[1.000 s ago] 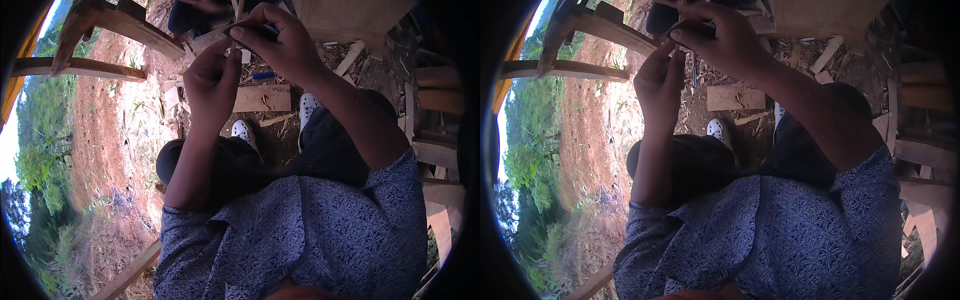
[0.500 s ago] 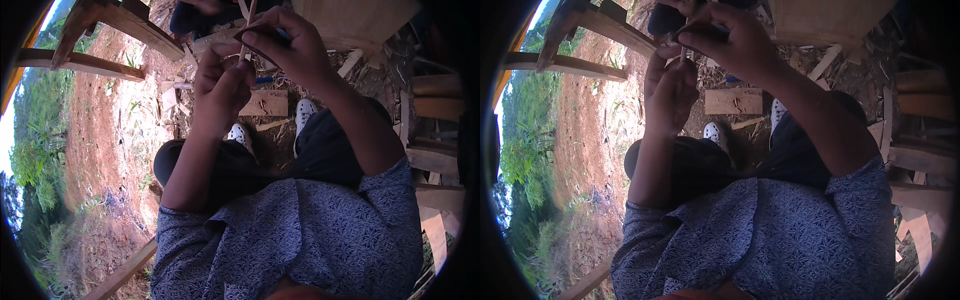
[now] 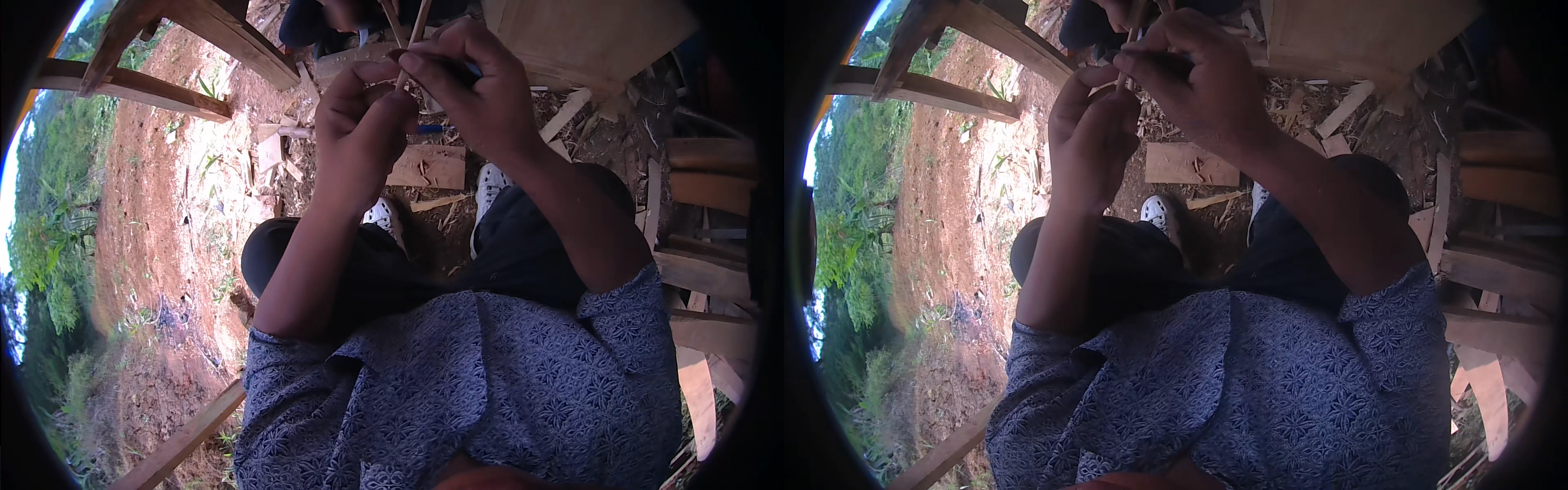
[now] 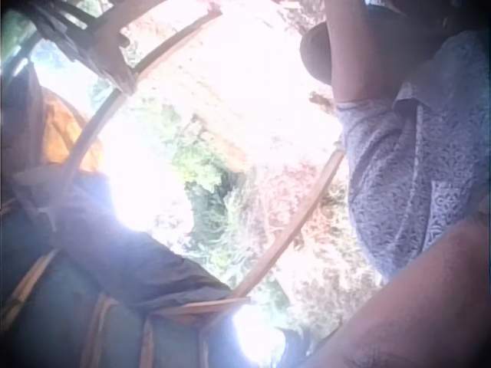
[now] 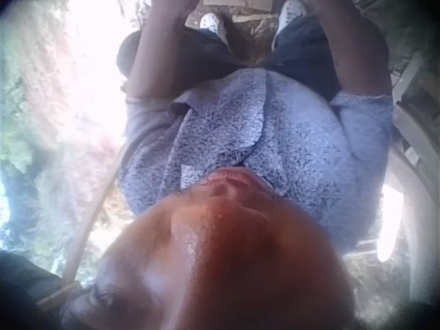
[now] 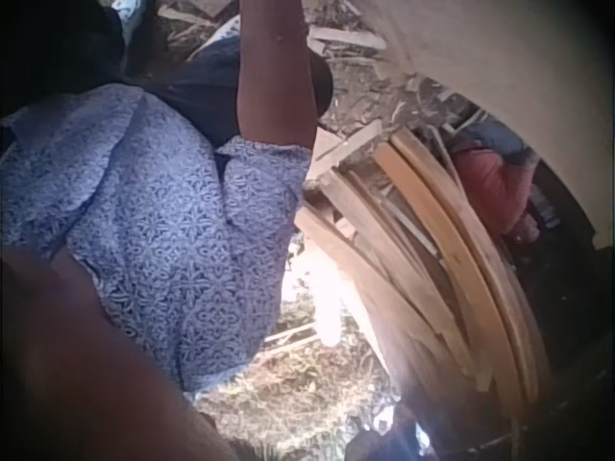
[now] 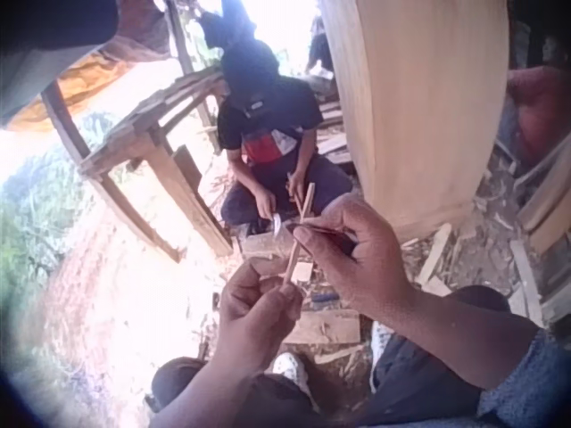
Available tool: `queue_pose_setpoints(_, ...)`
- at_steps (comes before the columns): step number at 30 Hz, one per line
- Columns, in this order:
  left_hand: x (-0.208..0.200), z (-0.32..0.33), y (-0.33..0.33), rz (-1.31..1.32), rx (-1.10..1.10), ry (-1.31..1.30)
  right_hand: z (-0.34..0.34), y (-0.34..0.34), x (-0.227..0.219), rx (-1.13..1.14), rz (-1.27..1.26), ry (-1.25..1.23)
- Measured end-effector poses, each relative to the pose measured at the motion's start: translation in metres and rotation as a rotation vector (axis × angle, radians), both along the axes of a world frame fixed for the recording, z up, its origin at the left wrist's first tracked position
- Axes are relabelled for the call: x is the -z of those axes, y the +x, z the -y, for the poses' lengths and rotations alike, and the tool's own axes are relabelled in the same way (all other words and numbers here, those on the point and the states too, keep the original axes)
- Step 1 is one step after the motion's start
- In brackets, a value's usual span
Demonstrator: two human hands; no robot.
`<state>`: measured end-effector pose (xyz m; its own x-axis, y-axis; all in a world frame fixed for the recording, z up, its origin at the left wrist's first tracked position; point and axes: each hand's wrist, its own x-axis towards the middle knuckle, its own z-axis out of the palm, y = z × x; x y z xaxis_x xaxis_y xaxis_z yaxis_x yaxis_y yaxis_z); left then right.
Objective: The person sits on the ground and uses a sanding block to smooth a thin wooden dowel. They rotate the dowel in their hands and rub the sanding block along its length repeatedly. Another person is visible in the background working on a larger wooden piece.
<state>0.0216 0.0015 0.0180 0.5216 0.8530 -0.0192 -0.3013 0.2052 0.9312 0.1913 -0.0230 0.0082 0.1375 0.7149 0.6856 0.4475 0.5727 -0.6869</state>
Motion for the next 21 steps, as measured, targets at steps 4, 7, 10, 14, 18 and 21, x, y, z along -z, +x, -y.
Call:
queue_pose_setpoints(4,0.005,-0.004,-0.004,-0.007,0.009,0.014,0.001,0.001,-0.015,0.000,-0.242,-0.219)
queue_pose_setpoints(7,0.001,-0.002,0.001,0.003,0.032,-0.008,-0.005,0.016,-0.006,0.120,-0.091,-0.180)
queue_pose_setpoints(10,0.004,-0.007,-0.001,0.003,-0.003,0.011,-0.001,-0.014,0.017,0.013,-0.034,0.018)
queue_pose_setpoints(14,-0.001,-0.006,-0.004,0.036,0.067,-0.037,-0.009,0.012,-0.016,0.074,-0.231,-0.243)
queue_pose_setpoints(18,0.005,-0.012,-0.007,0.145,0.159,-0.116,0.002,-0.006,0.023,-0.007,-0.064,-0.113)
queue_pose_setpoints(21,0.004,-0.011,-0.006,0.184,0.158,-0.150,-0.008,0.009,0.005,0.011,-0.187,-0.147)
